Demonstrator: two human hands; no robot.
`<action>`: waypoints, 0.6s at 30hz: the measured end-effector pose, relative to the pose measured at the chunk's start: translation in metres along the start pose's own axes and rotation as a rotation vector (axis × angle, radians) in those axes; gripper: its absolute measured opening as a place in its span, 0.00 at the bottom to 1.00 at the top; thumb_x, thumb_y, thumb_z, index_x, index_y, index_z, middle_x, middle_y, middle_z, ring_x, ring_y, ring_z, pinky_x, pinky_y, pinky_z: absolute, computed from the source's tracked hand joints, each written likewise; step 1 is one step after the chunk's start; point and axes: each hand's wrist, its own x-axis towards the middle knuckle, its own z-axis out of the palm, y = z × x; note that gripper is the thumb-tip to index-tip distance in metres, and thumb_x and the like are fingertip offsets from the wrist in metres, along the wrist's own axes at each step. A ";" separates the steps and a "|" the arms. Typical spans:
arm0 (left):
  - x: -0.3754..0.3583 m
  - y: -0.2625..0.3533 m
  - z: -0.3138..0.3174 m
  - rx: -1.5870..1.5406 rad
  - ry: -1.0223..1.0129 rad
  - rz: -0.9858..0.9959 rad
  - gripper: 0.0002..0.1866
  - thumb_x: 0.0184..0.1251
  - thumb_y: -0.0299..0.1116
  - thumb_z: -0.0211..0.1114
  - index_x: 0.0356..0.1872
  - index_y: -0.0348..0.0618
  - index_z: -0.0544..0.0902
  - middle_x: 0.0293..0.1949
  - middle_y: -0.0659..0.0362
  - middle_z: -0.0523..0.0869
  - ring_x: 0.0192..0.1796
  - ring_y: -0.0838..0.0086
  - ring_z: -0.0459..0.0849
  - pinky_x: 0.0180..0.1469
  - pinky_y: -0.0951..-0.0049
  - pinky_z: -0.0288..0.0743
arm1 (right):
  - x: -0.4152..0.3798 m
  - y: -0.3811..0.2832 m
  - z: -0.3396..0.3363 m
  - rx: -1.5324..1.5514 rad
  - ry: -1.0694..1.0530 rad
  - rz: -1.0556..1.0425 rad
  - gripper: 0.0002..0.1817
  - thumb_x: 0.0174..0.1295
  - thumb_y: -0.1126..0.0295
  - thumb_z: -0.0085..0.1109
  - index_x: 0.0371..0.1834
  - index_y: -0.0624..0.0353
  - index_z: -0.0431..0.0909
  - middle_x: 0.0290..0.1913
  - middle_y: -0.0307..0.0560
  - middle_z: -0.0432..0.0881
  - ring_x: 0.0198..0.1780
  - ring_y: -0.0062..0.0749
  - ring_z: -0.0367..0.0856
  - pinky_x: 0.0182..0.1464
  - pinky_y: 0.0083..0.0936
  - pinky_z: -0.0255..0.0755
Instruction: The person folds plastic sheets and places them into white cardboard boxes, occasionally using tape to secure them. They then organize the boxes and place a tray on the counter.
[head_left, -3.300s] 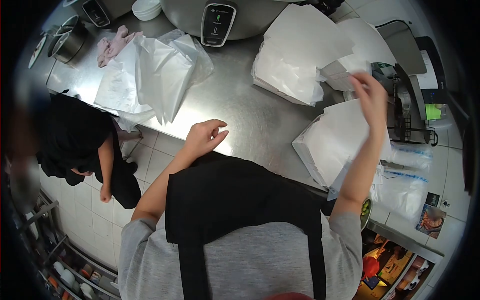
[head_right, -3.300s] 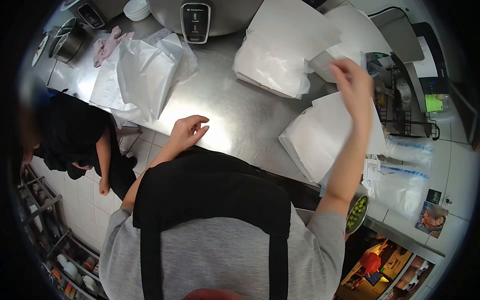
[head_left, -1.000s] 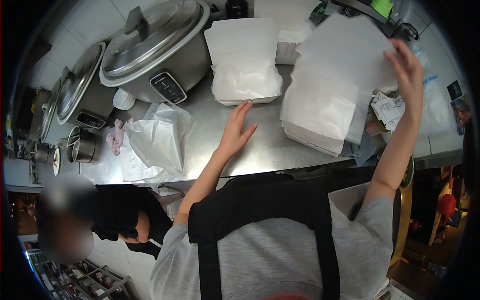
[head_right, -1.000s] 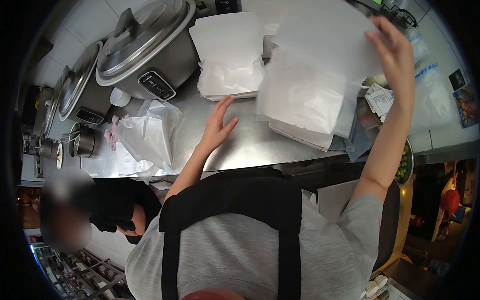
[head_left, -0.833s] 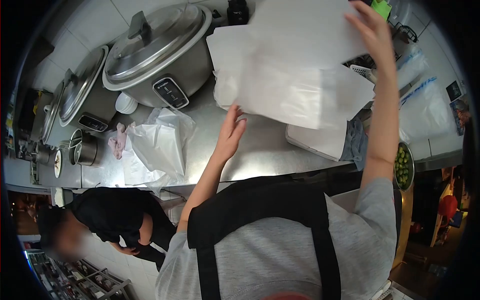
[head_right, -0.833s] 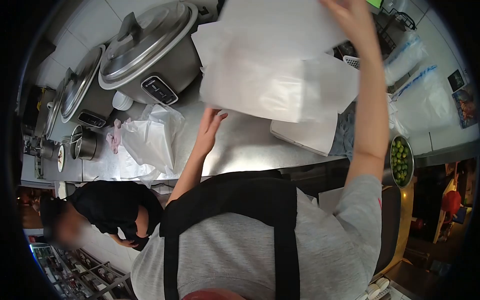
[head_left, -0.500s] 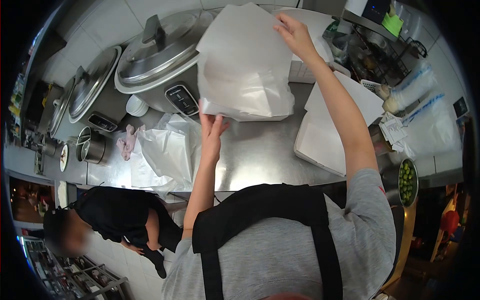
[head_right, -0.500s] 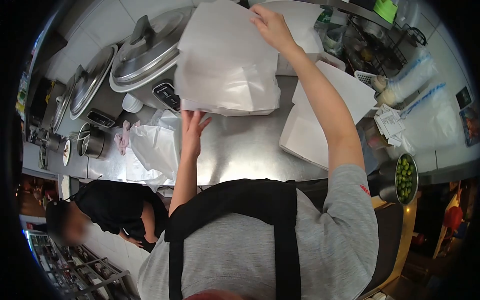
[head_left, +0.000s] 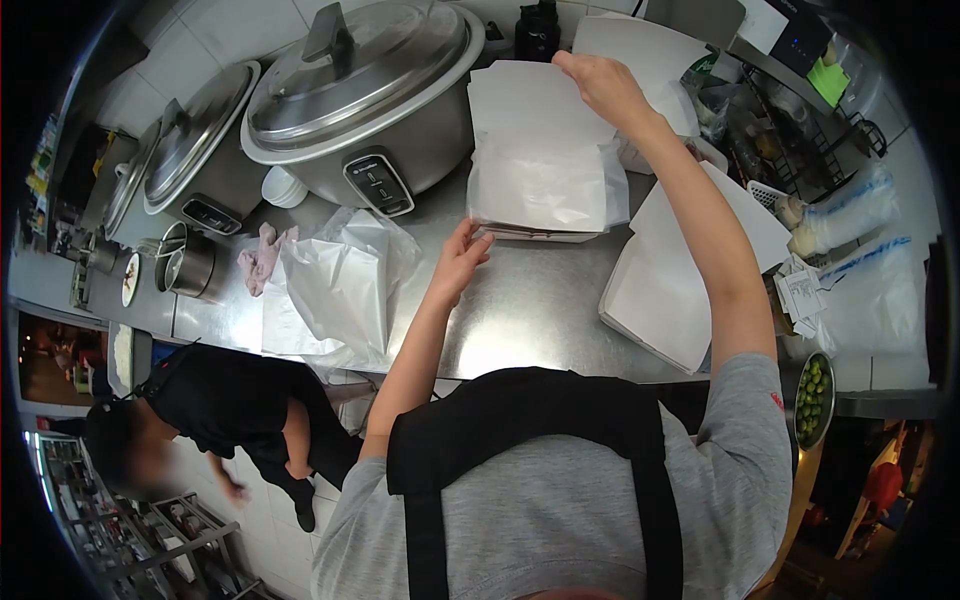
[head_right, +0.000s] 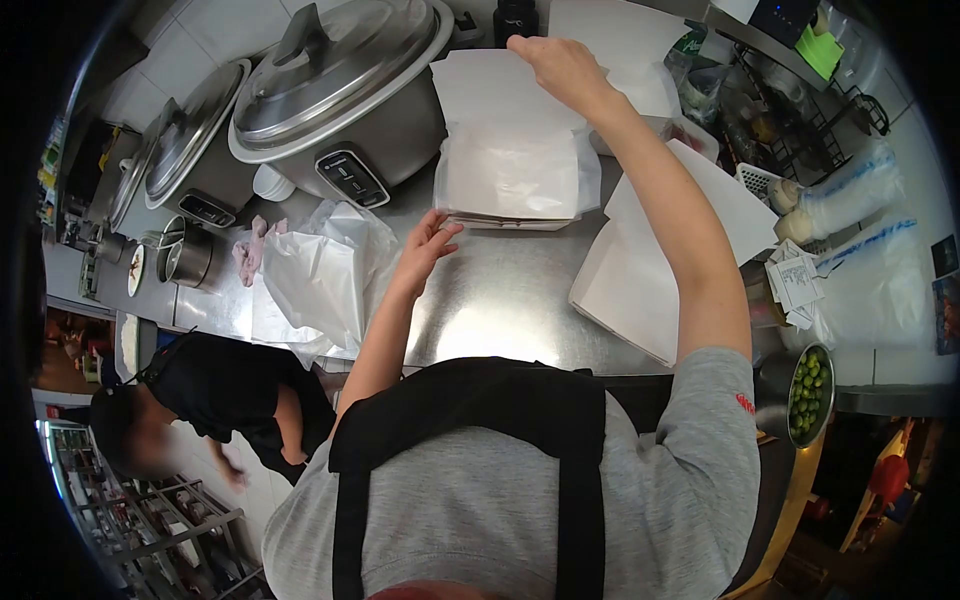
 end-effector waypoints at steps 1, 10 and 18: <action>0.002 -0.004 -0.001 0.012 -0.002 -0.003 0.32 0.67 0.39 0.58 0.68 0.41 0.58 0.66 0.54 0.66 0.61 0.70 0.72 0.54 0.72 0.69 | 0.002 -0.001 0.001 0.022 0.009 -0.030 0.07 0.58 0.78 0.46 0.39 0.60 0.71 0.28 0.55 0.79 0.33 0.52 0.78 0.34 0.41 0.70; -0.005 0.011 0.005 0.077 -0.007 0.184 0.26 0.64 0.31 0.60 0.62 0.34 0.67 0.62 0.52 0.70 0.56 0.74 0.73 0.51 0.75 0.71 | 0.005 0.036 -0.008 0.171 0.036 0.109 0.13 0.60 0.76 0.47 0.47 0.58 0.74 0.33 0.54 0.81 0.36 0.50 0.80 0.40 0.37 0.72; -0.004 0.029 0.019 -0.159 0.166 0.477 0.19 0.65 0.31 0.59 0.55 0.42 0.68 0.60 0.57 0.66 0.58 0.73 0.70 0.52 0.72 0.72 | 0.007 0.005 -0.075 0.352 0.322 0.080 0.16 0.57 0.78 0.54 0.50 0.65 0.76 0.30 0.46 0.76 0.35 0.30 0.76 0.40 0.22 0.69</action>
